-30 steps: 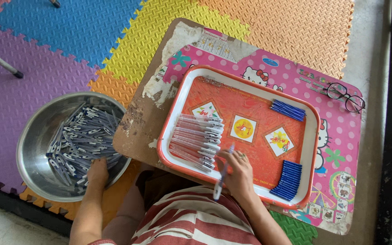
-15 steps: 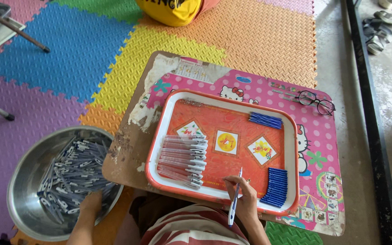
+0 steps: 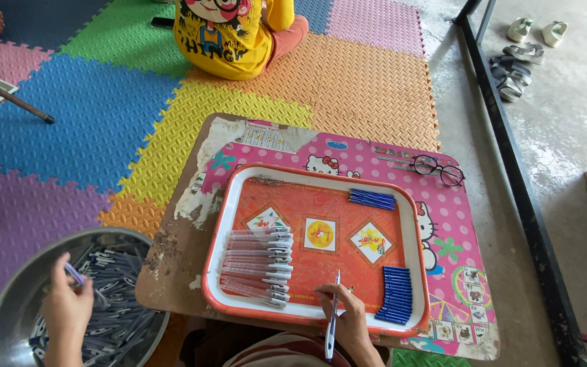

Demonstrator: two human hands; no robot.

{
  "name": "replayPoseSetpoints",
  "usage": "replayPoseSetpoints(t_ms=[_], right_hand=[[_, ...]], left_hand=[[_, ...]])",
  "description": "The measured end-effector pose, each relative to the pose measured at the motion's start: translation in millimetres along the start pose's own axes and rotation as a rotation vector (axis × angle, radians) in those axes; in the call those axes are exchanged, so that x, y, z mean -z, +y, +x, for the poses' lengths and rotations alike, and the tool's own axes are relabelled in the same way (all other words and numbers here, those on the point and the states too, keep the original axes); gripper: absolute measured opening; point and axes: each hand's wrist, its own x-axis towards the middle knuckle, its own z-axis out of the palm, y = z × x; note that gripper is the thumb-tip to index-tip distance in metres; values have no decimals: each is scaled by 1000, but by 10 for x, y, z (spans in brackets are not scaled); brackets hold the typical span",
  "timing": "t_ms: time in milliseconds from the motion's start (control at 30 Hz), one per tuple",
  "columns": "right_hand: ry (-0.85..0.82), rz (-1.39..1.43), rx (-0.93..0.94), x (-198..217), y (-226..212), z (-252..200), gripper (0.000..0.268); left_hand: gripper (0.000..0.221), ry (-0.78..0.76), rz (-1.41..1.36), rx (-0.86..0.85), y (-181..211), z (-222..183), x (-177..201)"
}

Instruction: The person assembles pens by inserting ink refills into pen barrels and then placing the completed pens into a larger bowl.

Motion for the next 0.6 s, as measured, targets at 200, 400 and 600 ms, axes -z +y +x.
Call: replayPoseSetpoints(t_ms=[200,400,600], right_hand=[[-5,30,-20,-14,-2,-10,9],[-18,34,-31,20,-38,-8,7],[-144,537,-94,205,-51,-110,54]], left_hand=[[68,390,-387,-375,1648,-414,708],[67,-68,-1267,-241,2837,-1152,217],[46,-374,-1510,-492,3723,-1956,-485]])
